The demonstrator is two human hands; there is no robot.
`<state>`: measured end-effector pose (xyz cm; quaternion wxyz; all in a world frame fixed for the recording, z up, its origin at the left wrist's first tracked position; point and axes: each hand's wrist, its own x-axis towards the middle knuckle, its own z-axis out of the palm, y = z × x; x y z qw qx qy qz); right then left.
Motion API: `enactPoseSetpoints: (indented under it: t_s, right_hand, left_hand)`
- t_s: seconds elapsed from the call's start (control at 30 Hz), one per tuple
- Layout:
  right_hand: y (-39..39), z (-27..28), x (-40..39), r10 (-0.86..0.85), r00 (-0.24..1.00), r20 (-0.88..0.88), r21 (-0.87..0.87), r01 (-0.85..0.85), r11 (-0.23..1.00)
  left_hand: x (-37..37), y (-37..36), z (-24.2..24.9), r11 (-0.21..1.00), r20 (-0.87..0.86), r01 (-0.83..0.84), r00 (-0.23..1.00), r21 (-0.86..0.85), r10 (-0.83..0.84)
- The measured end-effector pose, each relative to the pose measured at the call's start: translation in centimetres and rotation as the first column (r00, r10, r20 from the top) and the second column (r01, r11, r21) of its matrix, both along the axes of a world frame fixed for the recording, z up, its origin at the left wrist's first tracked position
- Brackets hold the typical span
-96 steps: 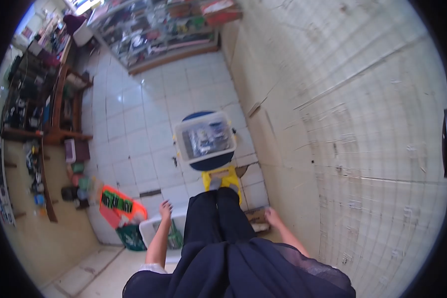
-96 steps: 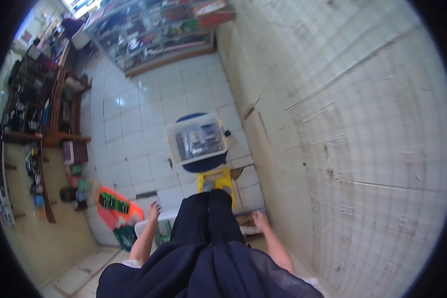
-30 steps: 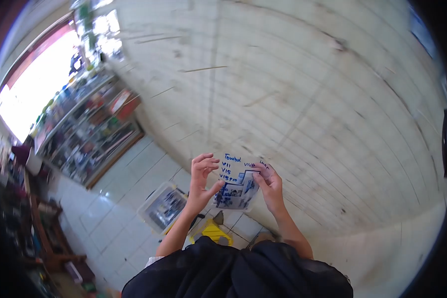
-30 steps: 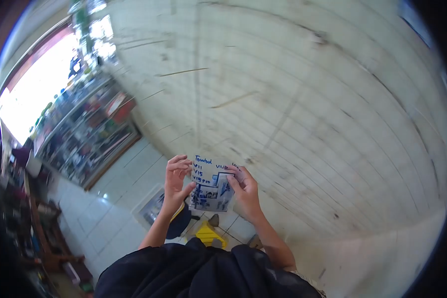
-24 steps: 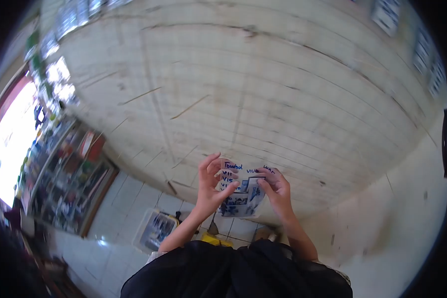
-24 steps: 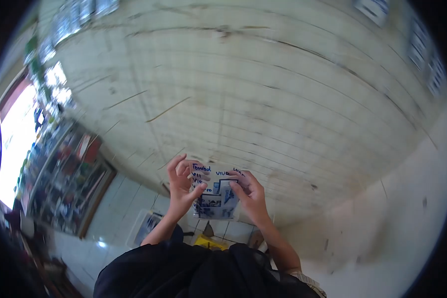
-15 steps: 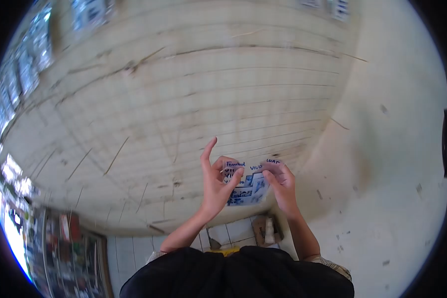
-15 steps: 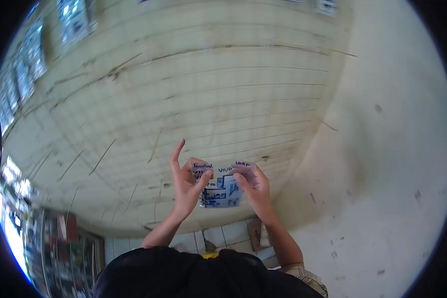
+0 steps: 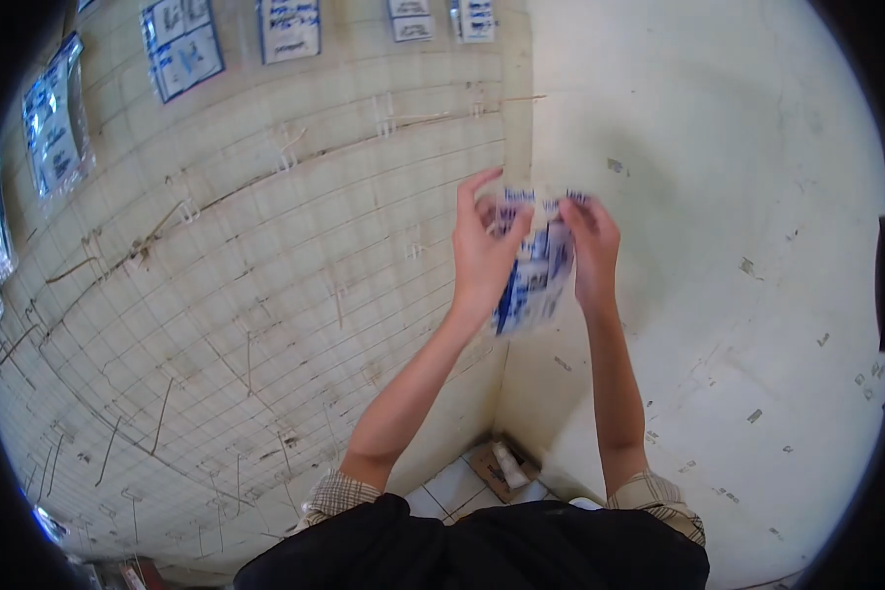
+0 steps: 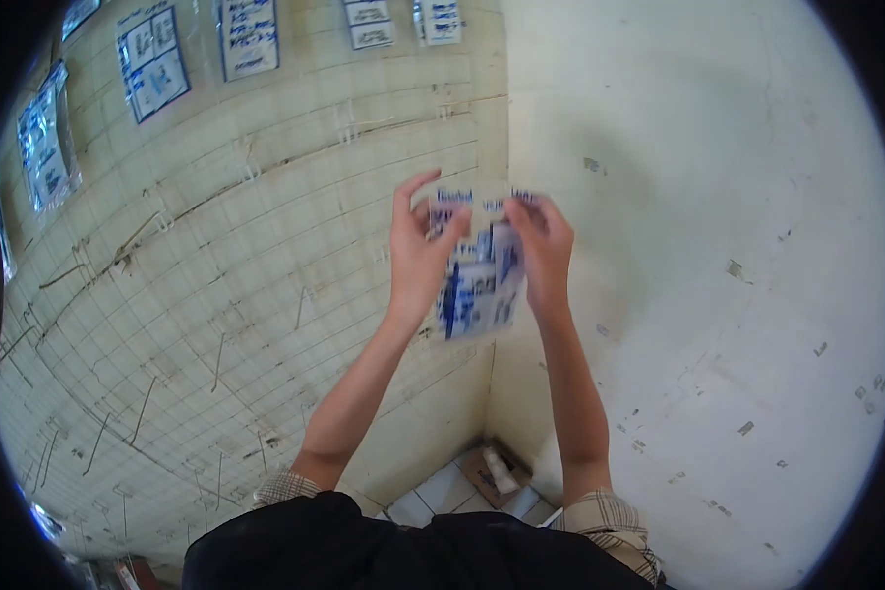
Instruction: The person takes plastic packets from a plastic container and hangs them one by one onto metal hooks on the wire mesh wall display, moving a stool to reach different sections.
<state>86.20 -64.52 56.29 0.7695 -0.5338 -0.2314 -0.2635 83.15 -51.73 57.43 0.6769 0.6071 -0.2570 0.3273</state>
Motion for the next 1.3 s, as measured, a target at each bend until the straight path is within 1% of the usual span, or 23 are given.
enactPoseSetpoints:
  t_s: [0.03, 0.1, 0.13, 0.17, 0.23, 0.27, 0.33, 0.43, 0.47, 0.53, 0.6, 0.63, 0.67, 0.8, 0.87, 1.0, 1.07, 1.3]
  right_hand:
    - [-0.7, 1.3, 1.1, -0.021, 0.999, 0.033, 0.012, 0.021, 1.0]
    - [-1.6, 3.8, 3.6, -0.096, 0.992, 0.079, 0.0, 0.096, 0.995]
    - [-2.1, 4.6, 5.5, -0.103, 0.991, 0.084, 0.011, 0.102, 0.995]
    - [-2.4, 5.0, 8.0, -0.122, 0.985, 0.125, 0.013, 0.122, 0.992]
    - [-2.9, 5.7, 11.9, -0.144, 0.974, 0.174, 0.03, 0.141, 0.99]
    - [-3.0, 6.1, 13.3, -0.129, 0.978, 0.164, 0.027, 0.126, 0.992]
    - [-3.3, 6.9, 15.6, -0.114, 0.981, 0.155, 0.038, 0.11, 0.993]
    - [-2.8, 7.5, 18.1, -0.161, 0.975, 0.155, -0.019, 0.166, 0.986]
    - [-2.6, 7.7, 18.7, -0.148, 0.977, 0.152, -0.012, 0.152, 0.988]
    - [-2.1, 7.8, 19.5, -0.186, 0.97, 0.154, -0.051, 0.196, 0.979]
    - [-1.9, 7.7, 20.0, -0.163, 0.973, 0.163, -0.036, 0.171, 0.985]
    - [-1.9, 7.8, 20.0, -0.152, 0.971, 0.186, -0.017, 0.158, 0.987]
    - [-1.9, 7.8, 19.9, -0.146, 0.973, 0.181, -0.022, 0.153, 0.988]
    - [-2.0, 8.5, 19.2, -0.163, 0.966, 0.199, -0.077, 0.182, 0.98]
    - [-1.9, 8.4, 19.3, -0.178, 0.965, 0.191, -0.095, 0.198, 0.975]
    - [-1.9, 8.3, 19.6, -0.183, 0.963, 0.197, -0.073, 0.2, 0.977]
    - [-1.9, 8.3, 19.8, -0.194, 0.961, 0.198, -0.075, 0.212, 0.974]
    - [-1.7, 8.6, 20.2, -0.2, 0.96, 0.194, -0.095, 0.221, 0.971]
  left_hand:
    - [1.5, -0.7, 1.3, 1.0, 0.031, 0.002, 1.0, 0.007, -0.003]
    - [5.2, -1.7, 3.7, 1.0, 0.036, 0.0, 0.999, 0.008, 0.0]
    - [6.9, -2.2, 4.6, 1.0, 0.033, -0.015, 0.999, 0.0, 0.015]
    - [8.2, -2.7, 5.5, 1.0, 0.041, -0.01, 0.999, 0.011, 0.01]
    - [10.8, -3.4, 7.0, 0.981, 0.082, -0.185, 0.98, 0.052, 0.181]
    - [12.2, -3.7, 7.5, 0.981, 0.095, -0.185, 0.979, 0.062, 0.179]
    - [14.3, -3.9, 8.1, 0.961, 0.096, -0.265, 0.961, 0.082, 0.257]
    - [16.1, -4.2, 8.4, 0.947, 0.072, -0.311, 0.949, 0.078, 0.306]
    - [16.5, -4.1, 8.5, 0.94, 0.061, -0.333, 0.942, 0.066, 0.33]
    - [17.3, -4.0, 8.6, 0.934, 0.063, -0.348, 0.937, 0.073, 0.344]
    - [17.8, -3.9, 8.4, 0.932, 0.05, -0.355, 0.935, 0.073, 0.352]
    - [18.0, -3.9, 8.5, 0.915, 0.056, -0.392, 0.92, 0.095, 0.389]
    - [18.0, -4.0, 8.6, 0.896, 0.065, -0.429, 0.903, 0.117, 0.424]
    - [17.5, -4.4, 8.9, 0.881, 0.057, -0.454, 0.891, 0.13, 0.451]
    - [17.5, -4.5, 8.9, 0.872, 0.046, -0.481, 0.877, 0.091, 0.479]
    - [18.1, -4.3, 9.0, 0.886, 0.04, -0.457, 0.889, 0.082, 0.455]
    - [18.1, -4.5, 9.0, 0.865, 0.079, -0.494, 0.869, 0.088, 0.488]
    - [18.5, -4.7, 9.0, 0.863, 0.107, -0.503, 0.861, 0.038, 0.497]
